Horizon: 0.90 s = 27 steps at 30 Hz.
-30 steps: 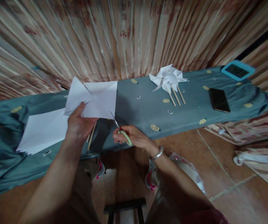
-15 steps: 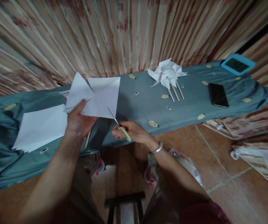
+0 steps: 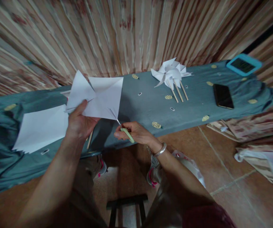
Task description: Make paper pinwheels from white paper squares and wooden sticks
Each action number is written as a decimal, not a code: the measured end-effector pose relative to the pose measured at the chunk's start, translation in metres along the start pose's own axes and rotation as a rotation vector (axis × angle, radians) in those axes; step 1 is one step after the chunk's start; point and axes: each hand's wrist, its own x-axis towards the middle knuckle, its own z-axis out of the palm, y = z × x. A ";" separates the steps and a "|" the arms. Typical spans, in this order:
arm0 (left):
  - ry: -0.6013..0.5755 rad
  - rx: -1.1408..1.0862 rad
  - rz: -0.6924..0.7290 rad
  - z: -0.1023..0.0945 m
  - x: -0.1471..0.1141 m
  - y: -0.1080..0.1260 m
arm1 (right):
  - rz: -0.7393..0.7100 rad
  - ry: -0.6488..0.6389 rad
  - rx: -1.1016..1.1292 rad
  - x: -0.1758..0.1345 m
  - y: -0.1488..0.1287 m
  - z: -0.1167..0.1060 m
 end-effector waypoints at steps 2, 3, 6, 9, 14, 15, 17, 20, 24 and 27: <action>0.002 -0.003 0.009 -0.001 0.001 -0.001 | 0.004 -0.012 -0.008 0.000 -0.001 0.000; 0.008 -0.006 0.008 -0.001 0.001 -0.001 | 0.005 -0.016 -0.012 0.000 -0.001 0.000; 0.015 -0.004 0.002 -0.001 0.001 -0.001 | 0.018 -0.009 -0.012 0.000 -0.003 0.000; 0.003 -0.009 0.001 0.000 0.000 0.000 | 0.046 -0.009 0.010 0.000 -0.005 0.001; 0.006 -0.027 -0.009 0.002 -0.001 0.002 | 0.043 -0.008 0.044 0.000 -0.006 0.002; 0.005 -0.024 -0.008 0.002 -0.001 0.003 | 0.039 -0.005 0.044 0.000 -0.006 0.002; 0.008 -0.016 -0.003 0.002 -0.001 0.003 | 0.030 0.003 0.039 0.000 -0.006 0.002; 0.021 0.001 0.003 0.001 -0.001 0.003 | 0.034 0.002 0.067 0.000 -0.005 0.002; 0.022 0.030 0.023 0.000 0.000 0.003 | 0.053 -0.003 0.138 0.001 -0.004 0.003; 0.020 0.032 0.043 0.001 0.000 0.003 | 0.043 -0.006 0.140 0.002 -0.001 0.003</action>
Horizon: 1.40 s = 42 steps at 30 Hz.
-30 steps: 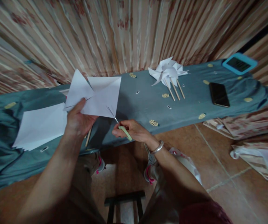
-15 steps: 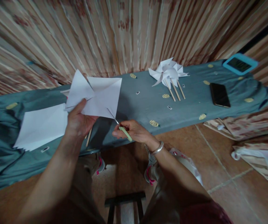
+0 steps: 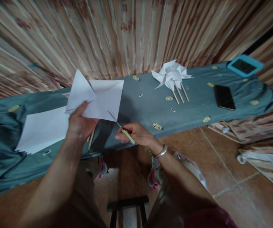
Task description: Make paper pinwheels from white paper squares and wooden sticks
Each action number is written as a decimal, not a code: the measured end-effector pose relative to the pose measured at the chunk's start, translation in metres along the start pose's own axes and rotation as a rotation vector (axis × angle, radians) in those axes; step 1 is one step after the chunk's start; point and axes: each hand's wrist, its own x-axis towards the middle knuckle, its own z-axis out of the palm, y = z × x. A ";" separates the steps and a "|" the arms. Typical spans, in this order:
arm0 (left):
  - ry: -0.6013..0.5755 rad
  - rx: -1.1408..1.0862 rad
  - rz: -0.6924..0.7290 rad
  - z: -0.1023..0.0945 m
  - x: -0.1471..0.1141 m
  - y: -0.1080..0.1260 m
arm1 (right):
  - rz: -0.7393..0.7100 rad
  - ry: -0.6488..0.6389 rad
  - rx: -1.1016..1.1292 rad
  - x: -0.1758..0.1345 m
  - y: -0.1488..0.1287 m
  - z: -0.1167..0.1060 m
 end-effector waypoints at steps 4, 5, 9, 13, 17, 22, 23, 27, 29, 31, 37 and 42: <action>0.003 -0.037 -0.004 0.000 0.000 0.001 | -0.001 0.004 0.009 0.002 0.004 -0.001; 0.003 -0.041 -0.004 0.000 0.001 0.000 | 0.004 0.008 0.013 0.002 0.005 -0.001; -0.016 -0.019 0.010 -0.003 0.002 0.000 | 0.005 0.020 0.018 0.002 0.004 -0.001; -0.030 -0.026 0.016 -0.004 0.002 0.000 | 0.000 0.022 0.028 0.002 0.002 0.000; -0.022 -0.031 0.017 -0.003 0.002 0.001 | 0.007 0.031 0.040 0.002 0.002 0.001; -0.017 0.016 0.029 -0.004 0.002 0.000 | -0.014 0.041 0.018 0.002 0.002 0.001; -0.014 0.030 0.031 -0.005 0.003 0.000 | -0.013 0.044 0.013 0.002 0.002 0.001; -0.010 0.059 0.025 -0.006 0.003 0.000 | -0.005 0.057 0.007 0.001 -0.001 0.002; -0.009 0.046 0.027 -0.006 0.003 0.000 | -0.003 0.059 0.019 0.001 -0.003 0.003; -0.015 0.029 0.029 -0.006 0.003 0.000 | 0.001 0.064 0.026 0.002 -0.005 0.004; -0.017 0.015 0.031 -0.005 0.003 0.000 | 0.007 0.057 0.031 0.002 -0.004 0.004; -0.012 0.022 -0.001 -0.003 0.001 -0.002 | -0.014 0.056 -0.005 0.001 -0.002 0.003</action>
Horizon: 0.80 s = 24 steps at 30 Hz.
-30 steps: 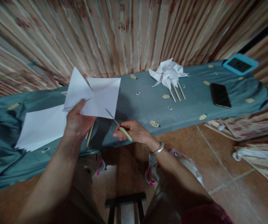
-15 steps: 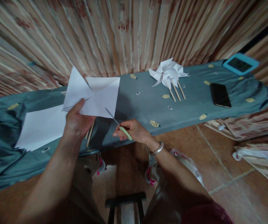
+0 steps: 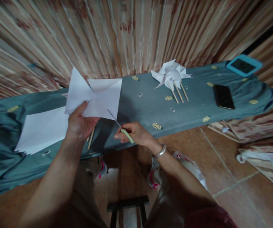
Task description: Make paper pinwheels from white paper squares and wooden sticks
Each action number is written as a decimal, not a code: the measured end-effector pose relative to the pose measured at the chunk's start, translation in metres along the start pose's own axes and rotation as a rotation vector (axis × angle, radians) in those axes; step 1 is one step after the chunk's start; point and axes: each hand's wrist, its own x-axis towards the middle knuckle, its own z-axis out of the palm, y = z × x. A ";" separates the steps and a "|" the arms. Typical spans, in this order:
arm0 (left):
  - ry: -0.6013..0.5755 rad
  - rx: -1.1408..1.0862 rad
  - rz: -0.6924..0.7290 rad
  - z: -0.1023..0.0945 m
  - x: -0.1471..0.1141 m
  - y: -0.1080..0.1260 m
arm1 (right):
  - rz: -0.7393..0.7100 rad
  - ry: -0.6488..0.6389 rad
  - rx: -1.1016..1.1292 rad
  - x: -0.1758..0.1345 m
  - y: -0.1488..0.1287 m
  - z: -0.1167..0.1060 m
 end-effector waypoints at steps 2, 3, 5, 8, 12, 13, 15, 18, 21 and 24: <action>-0.008 0.001 -0.020 0.000 -0.001 -0.001 | -0.008 -0.002 -0.008 -0.001 0.000 -0.001; -0.007 -0.006 -0.025 0.000 -0.001 -0.001 | -0.009 -0.005 -0.004 -0.001 0.000 -0.001; -0.005 -0.017 -0.020 0.000 -0.001 -0.001 | -0.010 -0.015 0.005 -0.001 0.001 -0.002; -0.011 -0.022 -0.006 0.000 -0.001 0.000 | -0.016 -0.029 0.001 -0.001 0.002 -0.004; -0.010 -0.023 0.005 0.000 -0.001 0.001 | -0.032 -0.044 -0.004 -0.003 0.002 -0.005; -0.010 -0.019 0.005 0.001 -0.001 0.001 | -0.036 -0.044 -0.003 -0.003 0.002 -0.005; -0.009 -0.016 -0.001 0.002 -0.001 0.000 | -0.037 -0.043 0.005 -0.003 0.000 -0.005; 0.000 -0.019 -0.031 0.005 -0.003 -0.002 | -0.026 -0.038 0.019 -0.003 -0.001 -0.005; -0.026 -0.015 -0.043 0.006 -0.006 -0.006 | -0.030 -0.032 0.017 -0.002 -0.002 -0.005; -0.075 -0.006 -0.040 0.005 -0.007 -0.011 | -0.039 -0.015 0.011 -0.001 -0.002 -0.006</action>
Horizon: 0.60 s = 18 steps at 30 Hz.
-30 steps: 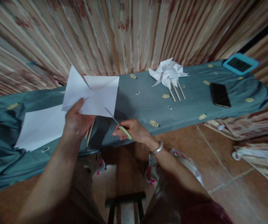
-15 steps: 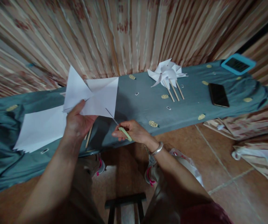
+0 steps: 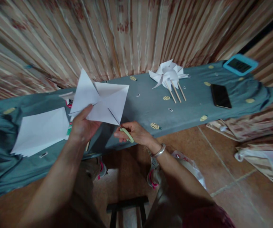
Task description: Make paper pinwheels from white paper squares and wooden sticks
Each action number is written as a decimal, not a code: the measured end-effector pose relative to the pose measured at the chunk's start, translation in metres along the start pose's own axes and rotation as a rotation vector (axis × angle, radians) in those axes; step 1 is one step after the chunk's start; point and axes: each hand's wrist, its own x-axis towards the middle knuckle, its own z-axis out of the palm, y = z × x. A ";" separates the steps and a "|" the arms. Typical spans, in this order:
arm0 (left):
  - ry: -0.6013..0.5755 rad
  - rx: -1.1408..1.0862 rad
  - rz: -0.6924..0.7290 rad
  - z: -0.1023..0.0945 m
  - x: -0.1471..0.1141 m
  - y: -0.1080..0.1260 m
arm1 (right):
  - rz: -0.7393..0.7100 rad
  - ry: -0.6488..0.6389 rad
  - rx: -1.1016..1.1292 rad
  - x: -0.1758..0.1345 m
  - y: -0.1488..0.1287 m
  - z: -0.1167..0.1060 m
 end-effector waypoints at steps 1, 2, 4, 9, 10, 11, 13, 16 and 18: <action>-0.009 0.003 -0.004 -0.001 0.000 -0.002 | -0.002 0.004 -0.001 0.000 0.000 0.000; -0.012 0.007 -0.013 -0.001 0.000 -0.003 | -0.005 0.007 -0.002 0.000 0.000 0.000; -0.010 0.013 -0.036 0.000 -0.001 -0.005 | -0.010 0.012 -0.008 -0.001 0.000 -0.001; 0.000 0.019 -0.050 0.007 -0.004 -0.006 | -0.030 0.037 -0.044 -0.002 -0.002 -0.001; -0.001 0.022 -0.047 0.007 -0.005 -0.006 | -0.031 0.039 -0.044 -0.003 -0.003 0.000; -0.002 0.027 -0.044 0.007 -0.005 -0.006 | -0.031 0.041 -0.043 -0.002 -0.003 0.000; -0.007 0.039 -0.043 0.005 -0.004 -0.007 | -0.031 0.043 -0.038 -0.002 -0.003 0.000; -0.015 0.046 -0.041 0.001 -0.002 -0.007 | -0.037 0.038 -0.037 -0.001 -0.003 0.000; -0.019 0.044 -0.037 -0.001 -0.001 -0.008 | -0.039 0.039 -0.038 -0.001 -0.002 0.000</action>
